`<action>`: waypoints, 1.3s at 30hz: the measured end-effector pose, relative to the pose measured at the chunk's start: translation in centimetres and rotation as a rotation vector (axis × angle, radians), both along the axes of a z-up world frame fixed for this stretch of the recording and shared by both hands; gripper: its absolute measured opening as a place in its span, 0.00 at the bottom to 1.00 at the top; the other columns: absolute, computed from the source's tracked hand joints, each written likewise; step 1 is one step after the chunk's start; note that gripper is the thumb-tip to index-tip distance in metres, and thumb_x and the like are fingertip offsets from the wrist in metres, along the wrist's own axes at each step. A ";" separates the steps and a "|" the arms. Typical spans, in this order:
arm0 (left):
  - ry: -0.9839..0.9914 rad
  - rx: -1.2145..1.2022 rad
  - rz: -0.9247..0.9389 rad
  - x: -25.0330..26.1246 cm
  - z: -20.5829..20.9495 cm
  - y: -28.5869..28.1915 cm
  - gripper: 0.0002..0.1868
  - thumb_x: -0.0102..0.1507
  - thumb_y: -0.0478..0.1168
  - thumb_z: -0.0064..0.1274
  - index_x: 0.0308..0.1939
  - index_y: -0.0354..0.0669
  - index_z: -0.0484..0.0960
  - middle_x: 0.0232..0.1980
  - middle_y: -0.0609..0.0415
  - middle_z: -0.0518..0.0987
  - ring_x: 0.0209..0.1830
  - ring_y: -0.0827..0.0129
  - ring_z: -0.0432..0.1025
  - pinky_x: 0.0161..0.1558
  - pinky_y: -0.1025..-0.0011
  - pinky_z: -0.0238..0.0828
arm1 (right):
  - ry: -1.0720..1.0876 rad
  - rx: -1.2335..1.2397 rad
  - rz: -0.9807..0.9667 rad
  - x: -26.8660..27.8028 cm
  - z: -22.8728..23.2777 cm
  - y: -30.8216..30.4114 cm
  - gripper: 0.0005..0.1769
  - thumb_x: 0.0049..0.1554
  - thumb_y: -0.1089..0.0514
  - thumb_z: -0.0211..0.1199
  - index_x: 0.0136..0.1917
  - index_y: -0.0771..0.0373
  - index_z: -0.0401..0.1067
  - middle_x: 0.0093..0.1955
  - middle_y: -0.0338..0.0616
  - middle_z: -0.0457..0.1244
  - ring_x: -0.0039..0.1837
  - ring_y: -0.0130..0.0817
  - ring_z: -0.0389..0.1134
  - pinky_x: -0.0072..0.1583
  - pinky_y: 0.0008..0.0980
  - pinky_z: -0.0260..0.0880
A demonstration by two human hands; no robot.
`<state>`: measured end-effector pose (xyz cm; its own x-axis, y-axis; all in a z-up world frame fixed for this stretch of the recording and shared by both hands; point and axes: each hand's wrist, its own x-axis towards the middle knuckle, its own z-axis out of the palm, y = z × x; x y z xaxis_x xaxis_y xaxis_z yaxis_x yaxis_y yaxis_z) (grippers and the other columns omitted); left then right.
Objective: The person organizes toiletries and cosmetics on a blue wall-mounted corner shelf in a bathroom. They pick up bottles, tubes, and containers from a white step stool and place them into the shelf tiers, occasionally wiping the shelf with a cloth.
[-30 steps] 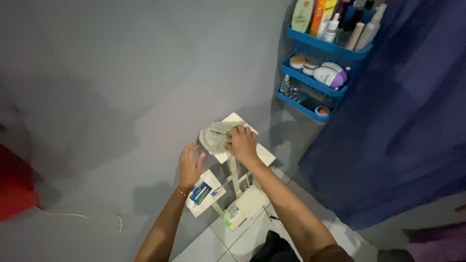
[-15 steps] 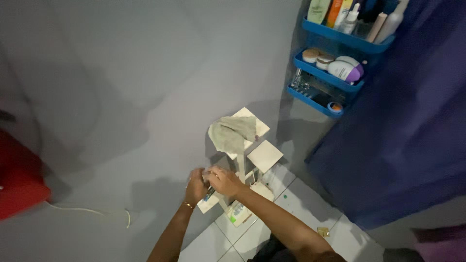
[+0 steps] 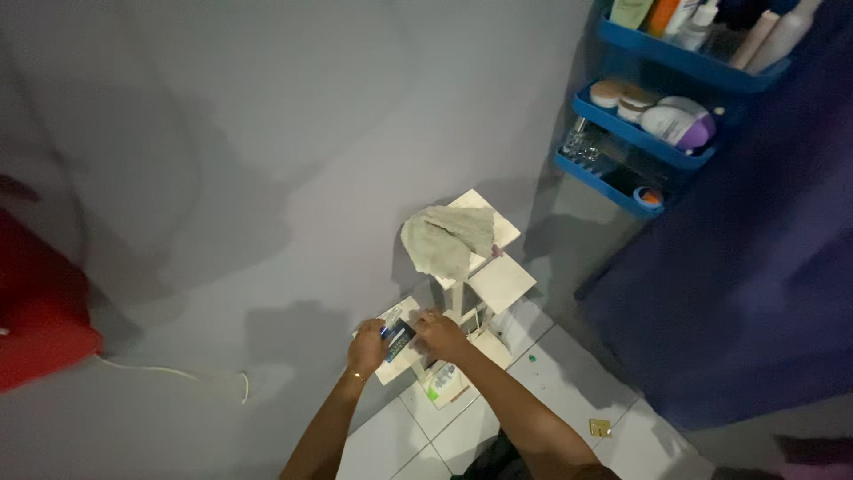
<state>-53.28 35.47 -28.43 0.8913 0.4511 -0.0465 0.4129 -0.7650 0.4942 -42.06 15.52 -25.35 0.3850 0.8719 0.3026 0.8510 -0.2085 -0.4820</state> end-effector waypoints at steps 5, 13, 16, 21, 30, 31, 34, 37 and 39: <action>-0.005 0.083 -0.014 0.4 -0.3 0.1 0.22 0.59 0.39 0.61 0.56 0.45 0.76 0.59 0.47 0.76 0.59 0.51 0.72 0.56 0.56 0.72 | -0.003 -0.188 -0.050 0.6 -1.9 -0.1 0.12 0.46 0.55 0.73 0.44 0.58 0.78 0.57 0.48 0.66 0.66 0.51 0.63 0.64 0.45 0.67; 0.038 0.099 0.039 1.2 -0.7 -0.2 0.21 0.57 0.36 0.60 0.54 0.46 0.77 0.58 0.48 0.76 0.58 0.52 0.74 0.56 0.58 0.73 | -0.003 -0.198 -0.106 1.0 -6.0 0.5 0.07 0.52 0.58 0.67 0.46 0.57 0.79 0.64 0.44 0.63 0.69 0.47 0.62 0.66 0.41 0.68; 0.031 0.122 0.037 1.3 -0.8 -0.2 0.21 0.57 0.36 0.60 0.54 0.45 0.76 0.57 0.47 0.76 0.58 0.52 0.73 0.55 0.58 0.73 | -0.118 -0.241 -0.080 0.9 -6.3 0.8 0.10 0.53 0.58 0.67 0.50 0.59 0.78 0.67 0.49 0.62 0.71 0.50 0.60 0.66 0.43 0.66; -0.076 0.126 0.036 1.3 -0.9 0.0 0.18 0.57 0.33 0.58 0.51 0.45 0.77 0.55 0.46 0.77 0.56 0.50 0.74 0.55 0.57 0.74 | -0.059 -0.203 -0.090 0.9 -6.4 0.7 0.14 0.52 0.58 0.67 0.53 0.60 0.77 0.65 0.51 0.63 0.72 0.51 0.58 0.66 0.45 0.65; -0.212 0.060 0.008 1.4 -0.7 0.3 0.16 0.57 0.35 0.58 0.49 0.40 0.78 0.49 0.42 0.78 0.51 0.46 0.74 0.54 0.55 0.71 | -0.014 -0.231 -0.109 1.2 -6.4 1.3 0.16 0.57 0.53 0.64 0.54 0.64 0.74 0.61 0.50 0.65 0.70 0.50 0.62 0.68 0.44 0.67; -0.232 0.067 -0.010 1.4 -0.6 0.4 0.15 0.57 0.35 0.58 0.48 0.40 0.78 0.49 0.42 0.79 0.51 0.46 0.74 0.54 0.55 0.71 | -0.039 -0.194 -0.107 1.2 -6.3 1.4 0.16 0.56 0.53 0.64 0.54 0.64 0.74 0.62 0.52 0.65 0.69 0.51 0.62 0.67 0.45 0.67; -0.253 0.050 -0.023 1.5 -0.4 0.4 0.12 0.59 0.36 0.57 0.46 0.39 0.78 0.47 0.43 0.79 0.50 0.46 0.74 0.53 0.55 0.70 | -0.067 -0.165 -0.102 1.1 -6.2 1.6 0.16 0.56 0.53 0.64 0.54 0.65 0.74 0.62 0.55 0.64 0.68 0.53 0.62 0.64 0.48 0.67; -0.237 0.016 0.011 1.9 -0.3 0.2 0.12 0.61 0.38 0.57 0.47 0.39 0.78 0.47 0.42 0.78 0.49 0.47 0.74 0.52 0.55 0.70 | -0.036 -0.235 -0.109 1.1 -6.1 1.6 0.16 0.57 0.54 0.63 0.54 0.67 0.72 0.59 0.56 0.64 0.67 0.54 0.62 0.62 0.49 0.67; -0.270 0.064 -0.021 2.5 -0.3 0.1 0.13 0.61 0.39 0.58 0.47 0.38 0.79 0.47 0.42 0.78 0.48 0.49 0.74 0.51 0.55 0.70 | -0.055 -0.192 -0.123 1.1 -6.3 1.7 0.16 0.57 0.54 0.65 0.53 0.68 0.72 0.60 0.58 0.65 0.67 0.55 0.62 0.62 0.48 0.67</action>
<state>-50.83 35.60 -28.69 0.8769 0.4264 0.2219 0.2562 -0.8052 0.5348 -40.91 17.20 -31.61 0.4794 0.8630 0.1592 0.8374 -0.3957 -0.3770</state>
